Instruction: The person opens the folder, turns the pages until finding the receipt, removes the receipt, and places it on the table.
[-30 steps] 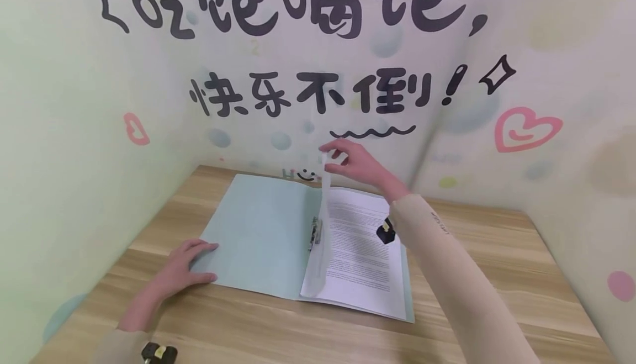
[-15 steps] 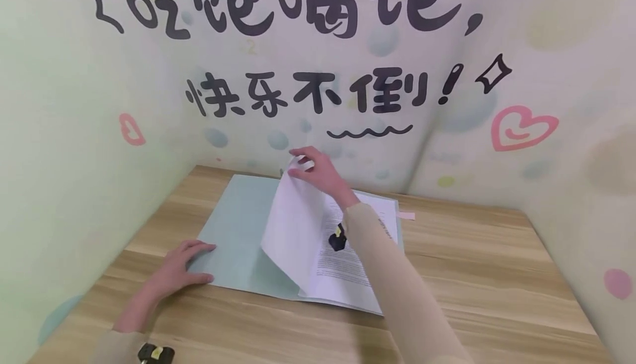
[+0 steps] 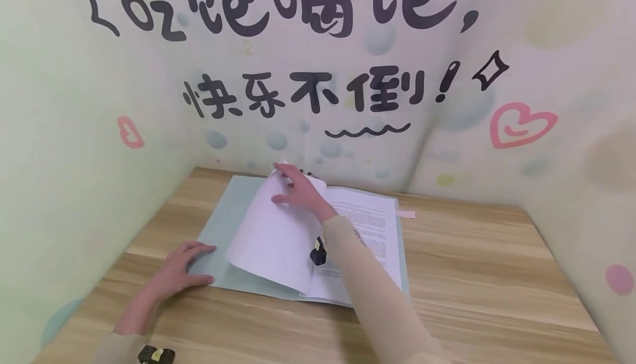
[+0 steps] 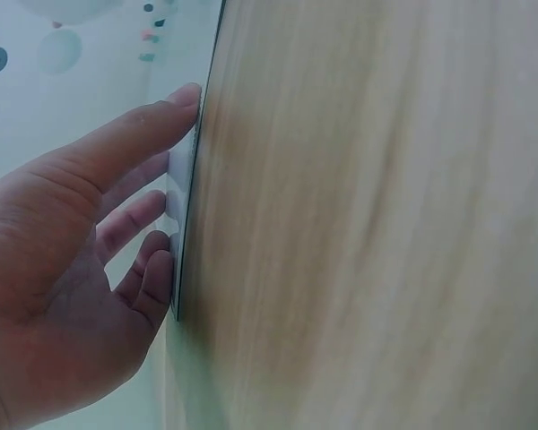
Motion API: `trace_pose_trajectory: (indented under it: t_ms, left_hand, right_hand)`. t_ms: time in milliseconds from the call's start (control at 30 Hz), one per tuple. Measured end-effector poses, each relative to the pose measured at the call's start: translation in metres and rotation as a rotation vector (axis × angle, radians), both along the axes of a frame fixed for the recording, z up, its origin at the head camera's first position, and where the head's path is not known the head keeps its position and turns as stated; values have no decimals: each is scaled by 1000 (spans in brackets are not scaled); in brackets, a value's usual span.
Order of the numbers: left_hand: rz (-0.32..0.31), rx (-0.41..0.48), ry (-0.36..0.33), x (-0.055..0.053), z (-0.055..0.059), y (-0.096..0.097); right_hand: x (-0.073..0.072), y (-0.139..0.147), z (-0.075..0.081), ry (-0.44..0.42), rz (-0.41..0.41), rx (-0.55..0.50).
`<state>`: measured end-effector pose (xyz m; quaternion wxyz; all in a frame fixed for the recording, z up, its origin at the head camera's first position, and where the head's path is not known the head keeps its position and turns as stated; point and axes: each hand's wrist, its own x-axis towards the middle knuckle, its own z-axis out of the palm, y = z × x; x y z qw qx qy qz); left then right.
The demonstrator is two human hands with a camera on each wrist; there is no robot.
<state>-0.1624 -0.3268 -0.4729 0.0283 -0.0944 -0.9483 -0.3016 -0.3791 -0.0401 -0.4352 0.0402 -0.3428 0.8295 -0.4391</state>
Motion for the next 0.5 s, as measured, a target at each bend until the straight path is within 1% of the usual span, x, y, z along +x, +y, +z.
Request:
trace_pose_trajectory:
  t_ms: [67,200,367,500]
  left_hand:
    - [1,3,-3,1,0,-1]
    - [9,1,-1,2,-1,-3]
    - [8,0,0,1,-3,-3]
    - [-2,-9,19,-1,-4,-3]
  right_hand:
    - [-1,-4,-8,32,-3,58]
    - [1,-11,-20,83,-1,131]
    - [9,-16,-32,94,0,164]
    - [17,-17,-39,133,-15,244]
